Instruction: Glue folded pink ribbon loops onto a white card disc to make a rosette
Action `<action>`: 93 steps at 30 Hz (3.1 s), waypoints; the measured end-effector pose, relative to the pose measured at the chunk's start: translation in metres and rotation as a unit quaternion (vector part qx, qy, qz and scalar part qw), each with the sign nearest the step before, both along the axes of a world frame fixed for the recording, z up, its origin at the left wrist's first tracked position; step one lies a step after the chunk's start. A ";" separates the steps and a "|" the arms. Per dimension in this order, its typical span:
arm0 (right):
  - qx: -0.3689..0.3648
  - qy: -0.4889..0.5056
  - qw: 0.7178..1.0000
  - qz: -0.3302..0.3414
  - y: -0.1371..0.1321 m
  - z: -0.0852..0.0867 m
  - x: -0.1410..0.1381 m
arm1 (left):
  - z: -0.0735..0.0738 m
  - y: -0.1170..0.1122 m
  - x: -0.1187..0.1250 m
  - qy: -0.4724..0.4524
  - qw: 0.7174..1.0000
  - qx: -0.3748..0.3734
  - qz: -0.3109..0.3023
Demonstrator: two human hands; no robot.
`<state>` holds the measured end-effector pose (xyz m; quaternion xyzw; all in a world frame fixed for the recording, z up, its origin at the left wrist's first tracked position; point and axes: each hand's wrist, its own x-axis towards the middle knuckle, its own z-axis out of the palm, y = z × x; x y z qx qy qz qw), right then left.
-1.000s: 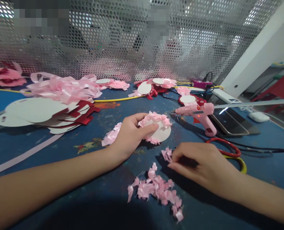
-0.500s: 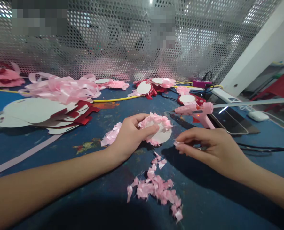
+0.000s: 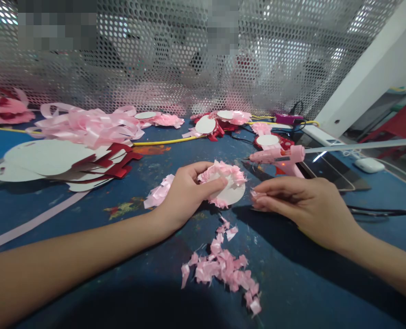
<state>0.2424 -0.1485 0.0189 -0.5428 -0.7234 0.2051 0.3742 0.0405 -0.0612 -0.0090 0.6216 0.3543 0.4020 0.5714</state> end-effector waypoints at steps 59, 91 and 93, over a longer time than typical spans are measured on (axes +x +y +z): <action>0.084 -0.058 0.993 -0.057 -0.001 0.000 -0.009 | 0.012 -0.019 0.003 0.060 0.997 0.034 -0.033; 0.048 -0.183 0.974 0.124 -0.012 -0.023 -0.025 | -0.001 -0.009 0.005 -0.044 0.998 -0.033 0.000; 0.077 -0.152 0.980 0.100 -0.010 -0.017 -0.021 | -0.001 -0.010 0.005 -0.040 0.999 -0.033 -0.002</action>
